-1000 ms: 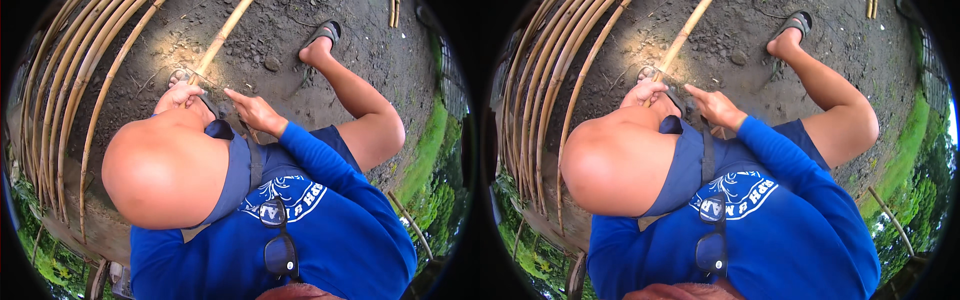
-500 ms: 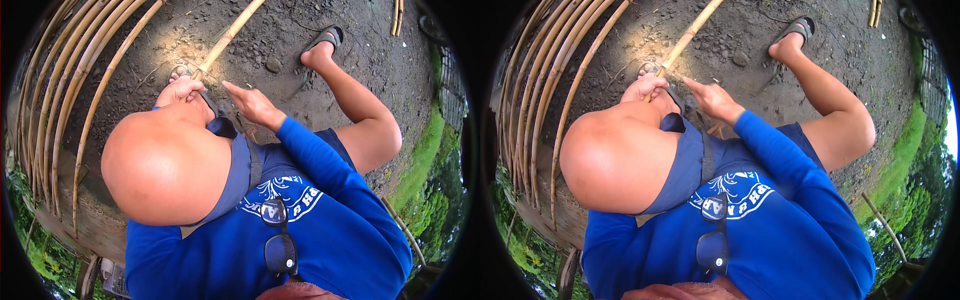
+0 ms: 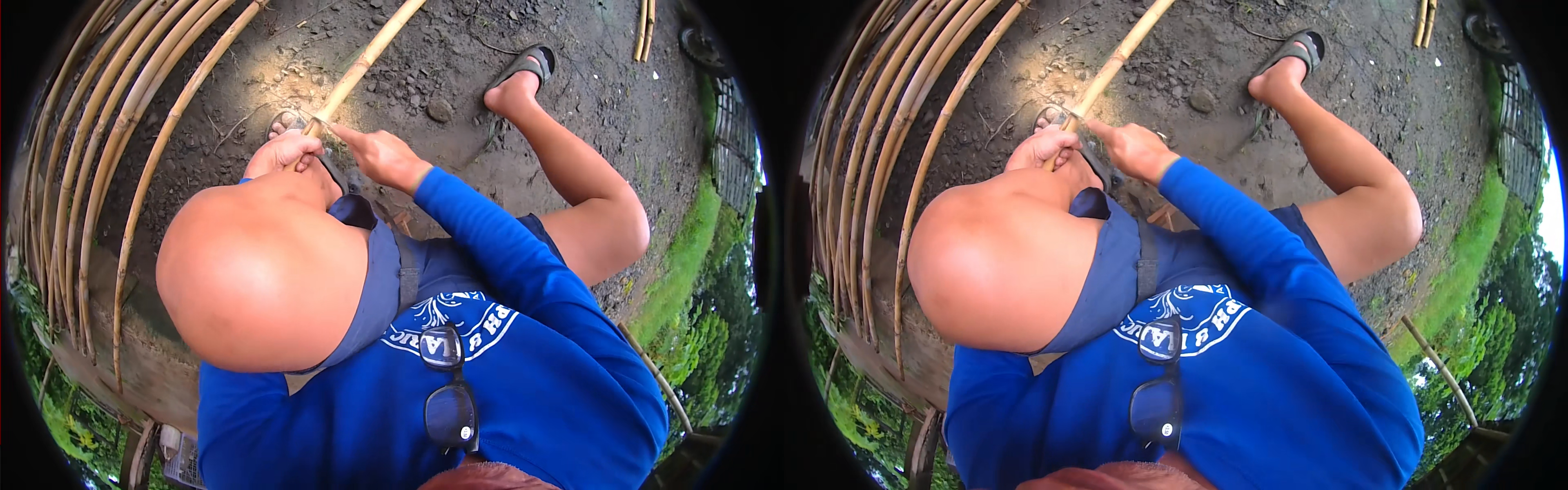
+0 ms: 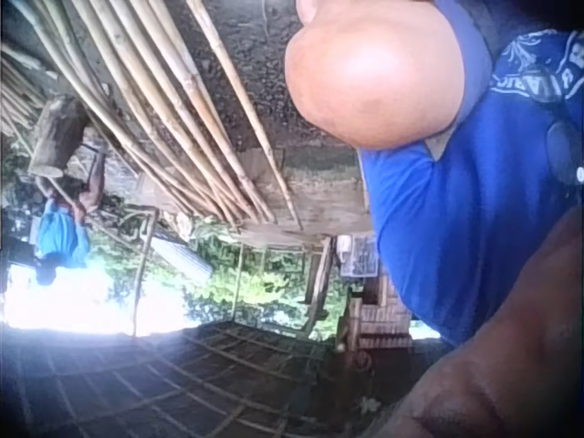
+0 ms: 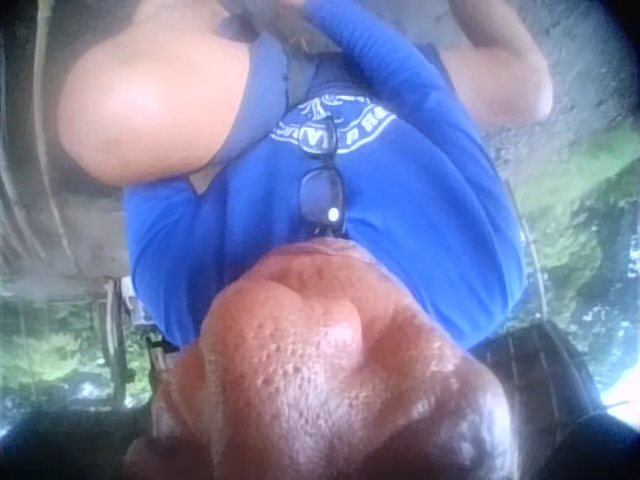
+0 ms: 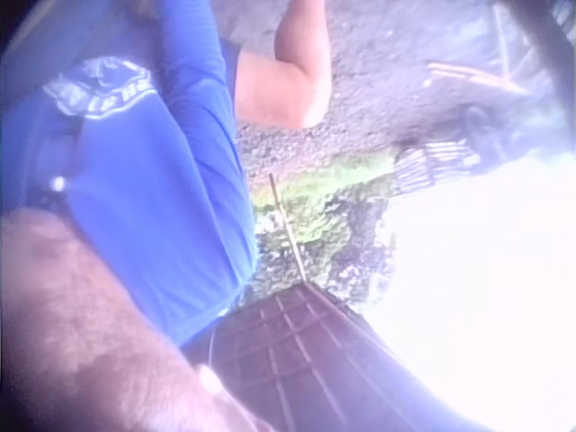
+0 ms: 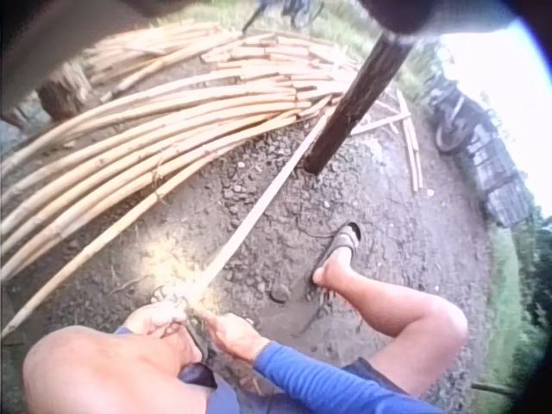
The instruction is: The person cuts bamboo poles using a wire saw, placing each cut pole onto a stack and picking up another pole to score and cut.
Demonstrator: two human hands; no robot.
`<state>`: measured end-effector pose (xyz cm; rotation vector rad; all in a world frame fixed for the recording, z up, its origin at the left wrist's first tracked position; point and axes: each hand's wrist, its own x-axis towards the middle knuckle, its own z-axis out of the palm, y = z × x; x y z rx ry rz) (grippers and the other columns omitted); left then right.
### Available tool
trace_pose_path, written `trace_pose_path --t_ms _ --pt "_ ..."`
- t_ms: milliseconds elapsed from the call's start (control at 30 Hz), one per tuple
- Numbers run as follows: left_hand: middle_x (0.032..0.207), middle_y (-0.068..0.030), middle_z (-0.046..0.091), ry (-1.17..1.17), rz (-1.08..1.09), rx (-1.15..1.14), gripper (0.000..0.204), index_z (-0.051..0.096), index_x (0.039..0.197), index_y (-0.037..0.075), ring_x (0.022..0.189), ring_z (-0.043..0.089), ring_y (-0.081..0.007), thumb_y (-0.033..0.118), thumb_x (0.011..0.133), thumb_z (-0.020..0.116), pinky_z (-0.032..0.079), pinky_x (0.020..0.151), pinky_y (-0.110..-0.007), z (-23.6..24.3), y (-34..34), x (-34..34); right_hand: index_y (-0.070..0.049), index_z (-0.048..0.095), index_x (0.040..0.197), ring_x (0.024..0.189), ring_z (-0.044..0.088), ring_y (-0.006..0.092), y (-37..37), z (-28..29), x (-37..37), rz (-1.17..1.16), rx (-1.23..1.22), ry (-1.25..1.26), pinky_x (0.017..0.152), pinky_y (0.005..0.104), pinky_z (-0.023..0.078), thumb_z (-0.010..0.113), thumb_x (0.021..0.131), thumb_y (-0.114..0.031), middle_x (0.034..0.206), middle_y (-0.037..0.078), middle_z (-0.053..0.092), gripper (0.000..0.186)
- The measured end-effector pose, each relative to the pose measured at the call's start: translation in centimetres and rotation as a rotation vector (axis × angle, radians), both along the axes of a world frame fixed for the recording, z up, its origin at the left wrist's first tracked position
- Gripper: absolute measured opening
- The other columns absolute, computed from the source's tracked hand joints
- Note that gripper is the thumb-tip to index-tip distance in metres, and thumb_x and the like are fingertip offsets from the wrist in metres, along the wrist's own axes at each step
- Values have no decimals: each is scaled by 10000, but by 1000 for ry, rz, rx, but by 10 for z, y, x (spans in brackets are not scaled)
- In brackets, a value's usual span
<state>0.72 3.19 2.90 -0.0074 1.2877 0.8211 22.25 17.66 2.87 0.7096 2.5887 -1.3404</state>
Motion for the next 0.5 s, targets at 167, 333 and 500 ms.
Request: trace_pose_path --t_ms 167,333,500 --pt "962 5 521 475 -239 907 282 735 1270 24 893 533 -110 -9 1004 646 418 825 -240 -12 -38 -4 -148 554 1546 806 692 525 -10 17 29 21 -2 44 737 606 559 587 1025 -102 910 315 714 524" --pt "933 21 498 242 -65 529 204 753 1165 47 875 521 -86 -8 985 674 412 807 -226 -8 -27 13 -137 577 1544 777 684 526 -12 28 56 -47 -5 34 711 591 551 590 1036 -115 891 314 701 509" --pt "851 20 509 -46 86 136 56 666 937 57 792 509 -68 67 986 692 411 744 -216 -4 -2 0 -109 612 1484 758 684 511 2 10 -1 -5 42 -27 683 592 538 609 1030 -121 874 304 704 454"
